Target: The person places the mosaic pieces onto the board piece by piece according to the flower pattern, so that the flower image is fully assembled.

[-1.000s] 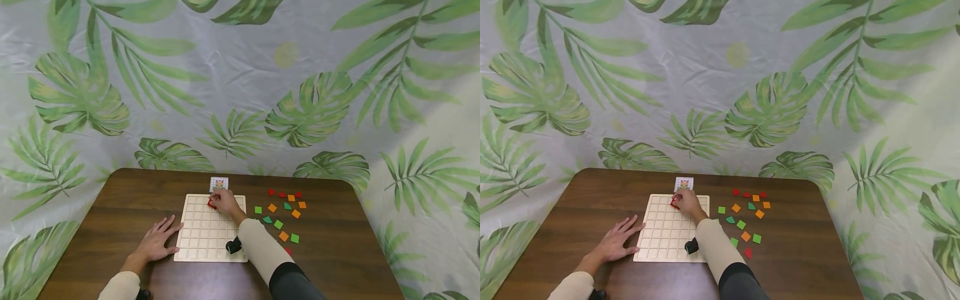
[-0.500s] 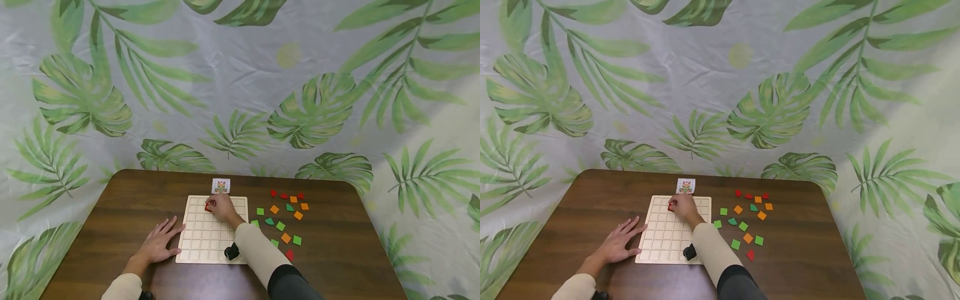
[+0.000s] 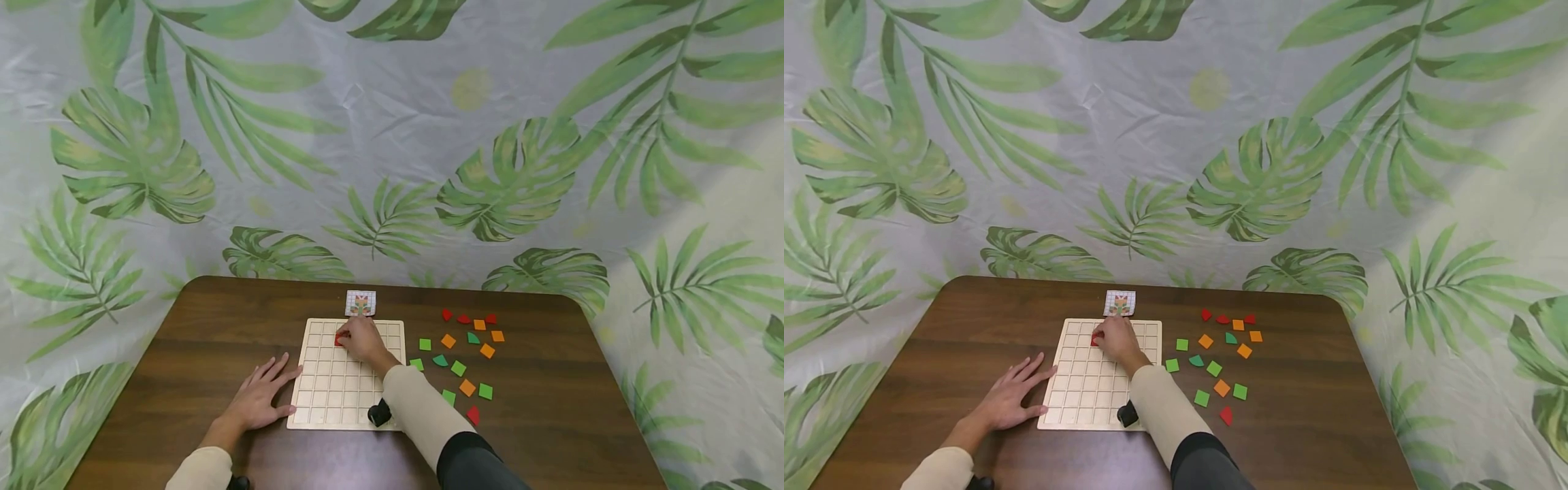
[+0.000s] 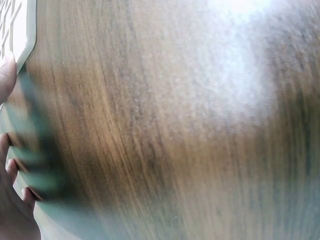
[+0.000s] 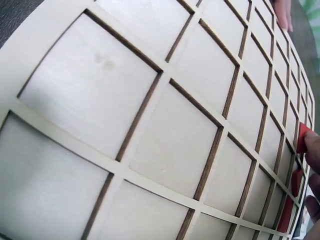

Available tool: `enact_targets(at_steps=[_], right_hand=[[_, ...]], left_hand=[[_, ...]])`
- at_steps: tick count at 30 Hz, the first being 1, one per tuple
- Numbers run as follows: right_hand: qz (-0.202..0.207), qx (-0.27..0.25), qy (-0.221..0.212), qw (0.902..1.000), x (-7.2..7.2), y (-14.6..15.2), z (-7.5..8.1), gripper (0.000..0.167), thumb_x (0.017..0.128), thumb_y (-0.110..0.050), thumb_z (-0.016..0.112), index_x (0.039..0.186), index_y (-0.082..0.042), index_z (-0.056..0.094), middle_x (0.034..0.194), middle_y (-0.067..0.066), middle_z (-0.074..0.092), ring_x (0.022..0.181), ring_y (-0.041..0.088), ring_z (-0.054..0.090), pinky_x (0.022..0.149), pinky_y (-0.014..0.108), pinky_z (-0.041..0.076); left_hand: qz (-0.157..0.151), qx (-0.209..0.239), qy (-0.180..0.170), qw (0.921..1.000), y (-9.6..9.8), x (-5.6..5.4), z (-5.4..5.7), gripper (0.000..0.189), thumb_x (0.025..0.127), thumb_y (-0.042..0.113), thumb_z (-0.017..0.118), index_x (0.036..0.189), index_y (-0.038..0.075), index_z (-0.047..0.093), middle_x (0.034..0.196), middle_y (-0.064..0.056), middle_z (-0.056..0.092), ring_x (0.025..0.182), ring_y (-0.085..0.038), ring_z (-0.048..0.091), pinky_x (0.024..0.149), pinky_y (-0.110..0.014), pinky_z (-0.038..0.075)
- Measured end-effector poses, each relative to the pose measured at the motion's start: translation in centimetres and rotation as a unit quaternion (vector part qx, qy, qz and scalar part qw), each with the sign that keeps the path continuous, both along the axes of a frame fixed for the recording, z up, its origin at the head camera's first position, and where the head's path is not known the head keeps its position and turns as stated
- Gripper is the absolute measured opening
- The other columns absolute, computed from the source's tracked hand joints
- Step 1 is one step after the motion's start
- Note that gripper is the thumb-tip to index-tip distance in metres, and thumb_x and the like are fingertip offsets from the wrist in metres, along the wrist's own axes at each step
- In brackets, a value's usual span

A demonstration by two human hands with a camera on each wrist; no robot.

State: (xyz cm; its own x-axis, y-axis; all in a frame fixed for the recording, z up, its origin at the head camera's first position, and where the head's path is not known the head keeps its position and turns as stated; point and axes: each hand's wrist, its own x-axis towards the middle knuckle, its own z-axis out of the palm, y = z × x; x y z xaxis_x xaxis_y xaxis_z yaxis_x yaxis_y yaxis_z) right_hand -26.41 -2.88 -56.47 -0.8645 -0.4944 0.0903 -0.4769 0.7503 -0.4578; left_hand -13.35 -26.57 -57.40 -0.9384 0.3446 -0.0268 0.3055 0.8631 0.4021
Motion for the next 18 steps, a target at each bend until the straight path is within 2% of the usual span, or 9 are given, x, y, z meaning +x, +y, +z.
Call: enact_targets(at_steps=[7,12,18], right_hand=[[0.006,0.005,0.017,0.9998,0.08,0.05,-0.15,0.01,0.087,-0.022,0.072,0.093,-0.019,0.079,0.088,-0.007,0.07,0.084,0.009,0.06,0.087,0.033,0.043],[0.017,0.047,0.05,0.9975,0.21,0.11,-0.13,0.012,0.088,-0.029,0.072,0.093,-0.021,0.079,0.087,-0.009,0.068,0.086,0.01,0.059,0.086,0.033,0.044],[0.008,0.086,0.048,0.9951,0.38,0.13,-0.21,0.019,0.089,-0.037,0.068,0.094,-0.022,0.079,0.09,-0.009,0.06,0.095,0.013,0.055,0.104,0.042,0.037]], left_hand=[[0.002,0.002,-0.005,1.0,0.01,0.02,0.09,0.071,0.081,0.043,0.071,0.143,0.018,0.047,0.154,-0.018,0.03,0.138,-0.046,0.027,0.105,-0.067,0.021],[0.0,-0.002,-0.003,1.0,0.03,0.0,0.09,0.071,0.081,0.045,0.071,0.143,0.018,0.047,0.154,-0.018,0.03,0.137,-0.046,0.028,0.105,-0.067,0.022],[-0.002,-0.001,0.0,1.0,0.02,0.02,0.15,0.071,0.081,0.044,0.071,0.143,0.017,0.047,0.153,-0.019,0.031,0.137,-0.046,0.028,0.106,-0.067,0.022]])
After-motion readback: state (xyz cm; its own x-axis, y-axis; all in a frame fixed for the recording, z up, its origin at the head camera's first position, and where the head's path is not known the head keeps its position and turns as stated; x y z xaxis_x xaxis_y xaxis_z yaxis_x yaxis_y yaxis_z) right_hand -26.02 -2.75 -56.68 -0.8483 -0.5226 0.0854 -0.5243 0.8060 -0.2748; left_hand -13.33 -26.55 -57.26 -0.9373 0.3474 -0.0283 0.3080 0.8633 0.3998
